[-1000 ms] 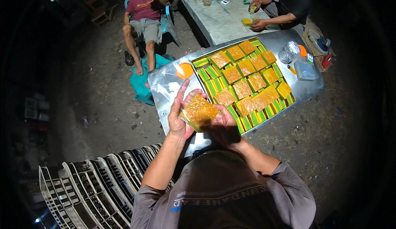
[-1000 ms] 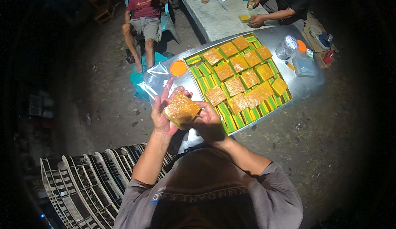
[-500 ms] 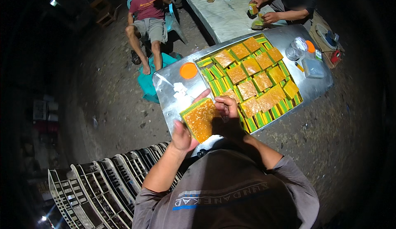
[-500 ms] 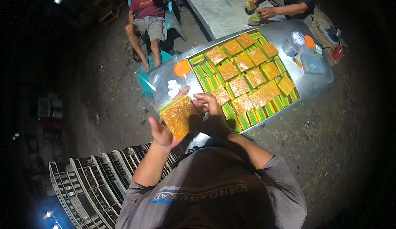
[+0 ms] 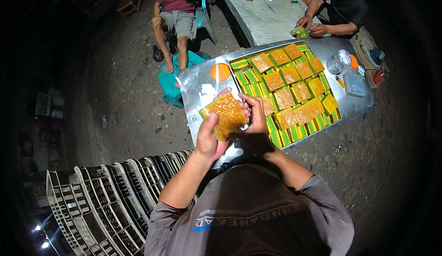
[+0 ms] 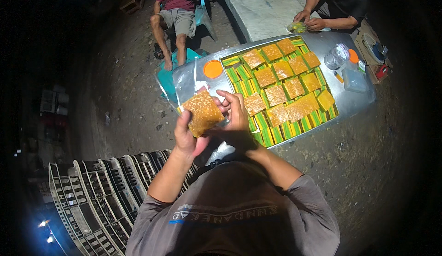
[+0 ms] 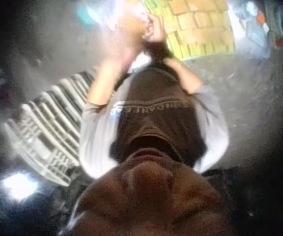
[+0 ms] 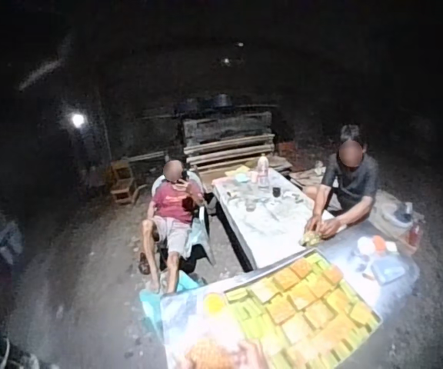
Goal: The person wraps rectangular yellow food items in green leaf wrappers by hand. They pick up each item, fold the leaf around it, and place the wrapped unit onto a metal tray. The person also handles a small container and a cloth during the process.
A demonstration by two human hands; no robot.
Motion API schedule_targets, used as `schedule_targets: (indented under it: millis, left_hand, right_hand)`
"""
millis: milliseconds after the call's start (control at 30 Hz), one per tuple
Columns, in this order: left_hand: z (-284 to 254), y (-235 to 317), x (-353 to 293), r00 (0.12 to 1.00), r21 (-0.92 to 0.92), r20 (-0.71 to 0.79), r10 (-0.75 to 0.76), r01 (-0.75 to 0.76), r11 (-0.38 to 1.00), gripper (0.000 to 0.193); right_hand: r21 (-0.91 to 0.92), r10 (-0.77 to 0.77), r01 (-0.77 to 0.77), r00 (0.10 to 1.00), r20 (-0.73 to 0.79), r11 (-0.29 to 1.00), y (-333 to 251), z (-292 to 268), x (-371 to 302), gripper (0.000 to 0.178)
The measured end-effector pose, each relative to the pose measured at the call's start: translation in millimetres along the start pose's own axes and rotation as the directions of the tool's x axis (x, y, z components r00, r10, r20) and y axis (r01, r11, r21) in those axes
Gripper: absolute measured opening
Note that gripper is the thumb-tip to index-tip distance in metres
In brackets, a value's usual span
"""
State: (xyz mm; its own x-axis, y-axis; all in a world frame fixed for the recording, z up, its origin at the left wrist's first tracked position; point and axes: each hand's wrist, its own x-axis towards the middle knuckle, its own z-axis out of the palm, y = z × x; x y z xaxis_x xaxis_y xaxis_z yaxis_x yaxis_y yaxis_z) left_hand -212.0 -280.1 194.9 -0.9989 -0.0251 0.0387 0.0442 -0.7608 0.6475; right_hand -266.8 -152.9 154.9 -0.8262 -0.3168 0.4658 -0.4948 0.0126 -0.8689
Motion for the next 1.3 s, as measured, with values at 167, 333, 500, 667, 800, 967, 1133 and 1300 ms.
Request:
schedule_targets:
  millis: [167, 333, 500, 667, 800, 967, 1133, 1300]
  left_hand:
    - [-0.7, -2.1, -15.8, 0.992, 0.061, 0.126, -0.012, 0.004, 0.998, 0.089]
    - [2.8, 18.9, -10.3, 0.999, -0.032, -0.002, -0.034, 0.034, 0.999, 0.101]
    - [10.8, 4.2, -24.4, 0.993, 0.073, -0.119, -0.017, 0.026, 0.997, 0.088]
    - [-2.1, 6.5, -26.3, 0.964, -0.063, -0.226, 0.142, -0.16, 0.985, 0.087]
    - [-18.9, 1.8, -33.1, 0.931, 0.085, -0.272, 0.244, -0.229, 0.97, 0.089]
    - [-70.9, -28.3, -75.8, 0.813, -0.04, -0.582, 0.019, -0.053, 0.998, 0.058]
    - [-115.9, -45.9, -105.4, 0.755, 0.826, -0.467, 0.46, 0.186, 0.532, 0.028]
    - [-155.6, -61.1, -109.2, 0.817, 0.95, -0.298, 0.494, 0.204, 0.236, 0.036]
  right_hand:
    - [-0.031, -0.008, 0.009, 1.0, 0.03, 0.999, -4.3, -2.9, -4.9, 0.094]
    - [-0.008, -0.079, 0.08, 0.996, 0.051, 0.997, -17.0, -4.4, -5.2, 0.088]
    - [0.066, 0.104, -0.106, 0.994, 0.037, 0.992, -21.8, 11.3, -4.6, 0.09]
    - [-0.017, 0.122, -0.122, 0.992, 0.043, 0.992, -18.8, 23.9, -26.3, 0.094]
    - [0.031, 0.126, -0.136, 0.966, 0.225, 0.99, -18.3, 32.9, -38.0, 0.041]
    - [-0.04, 0.128, -0.122, 0.923, 0.361, 0.992, -14.4, 41.7, -42.2, 0.024]
    - [-0.328, 0.193, -0.046, 0.881, 0.432, 0.943, -1.7, 49.0, -51.0, 0.025]
    - [-0.493, 0.232, 0.114, 0.778, 0.585, 0.862, 37.7, 70.8, -63.0, 0.024]
